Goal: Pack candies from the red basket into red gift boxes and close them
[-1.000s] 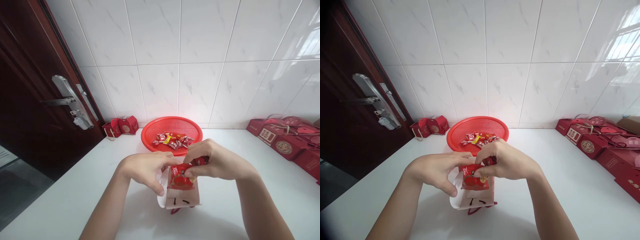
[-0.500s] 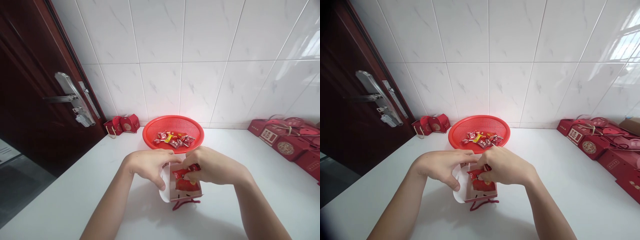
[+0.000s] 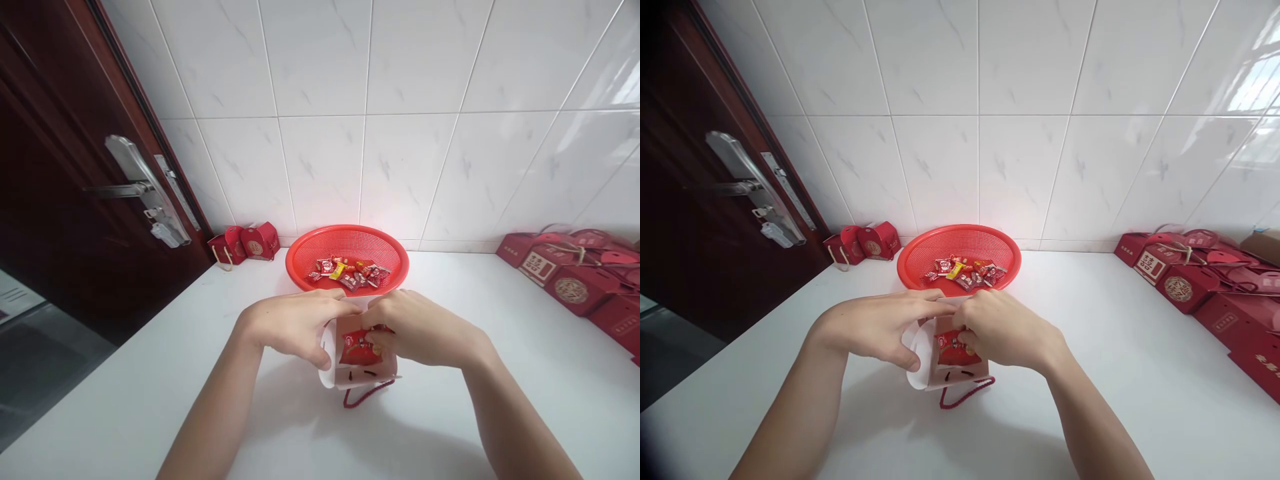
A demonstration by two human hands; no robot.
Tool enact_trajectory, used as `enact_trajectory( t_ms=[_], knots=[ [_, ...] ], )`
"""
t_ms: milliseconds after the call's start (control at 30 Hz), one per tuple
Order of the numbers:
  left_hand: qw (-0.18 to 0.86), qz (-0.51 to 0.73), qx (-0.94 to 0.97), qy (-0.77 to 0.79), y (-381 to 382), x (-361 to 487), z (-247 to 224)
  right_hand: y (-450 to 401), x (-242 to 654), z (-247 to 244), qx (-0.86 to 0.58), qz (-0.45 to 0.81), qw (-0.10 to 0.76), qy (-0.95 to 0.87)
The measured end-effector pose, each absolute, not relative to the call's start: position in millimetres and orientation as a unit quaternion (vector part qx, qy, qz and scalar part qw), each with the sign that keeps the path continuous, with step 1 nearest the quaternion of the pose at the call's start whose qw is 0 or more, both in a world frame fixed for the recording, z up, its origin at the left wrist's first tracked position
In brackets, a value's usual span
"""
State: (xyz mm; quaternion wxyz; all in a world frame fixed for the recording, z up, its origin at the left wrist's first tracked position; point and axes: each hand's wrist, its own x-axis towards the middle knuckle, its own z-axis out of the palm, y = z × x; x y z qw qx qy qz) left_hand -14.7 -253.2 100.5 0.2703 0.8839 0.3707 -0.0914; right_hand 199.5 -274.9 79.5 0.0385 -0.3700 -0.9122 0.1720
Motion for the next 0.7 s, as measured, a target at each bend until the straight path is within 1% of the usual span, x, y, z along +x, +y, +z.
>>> enact_trajectory(
  t_ms=[133,333,467,567,700],
  knots=[
    [0.261,-0.102,0.889,0.363,-252,-14,102,-275,198,77,-0.351,0.186,0.048,-0.917],
    [0.271,-0.104,0.887,0.359,-253,-12,102,-284,194,75,-0.391,0.104,0.033,-0.914],
    [0.275,-0.103,0.89,0.348,-252,-12,101,-291,186,74,-0.377,0.106,0.024,-0.92],
    [0.271,-0.113,0.894,0.339,-251,-12,101,-291,179,71,-0.363,0.122,-0.007,-0.924],
    [0.271,-0.109,0.902,0.318,-249,-12,101,-287,171,68,-0.391,0.09,-0.058,-0.914]
  ],
)
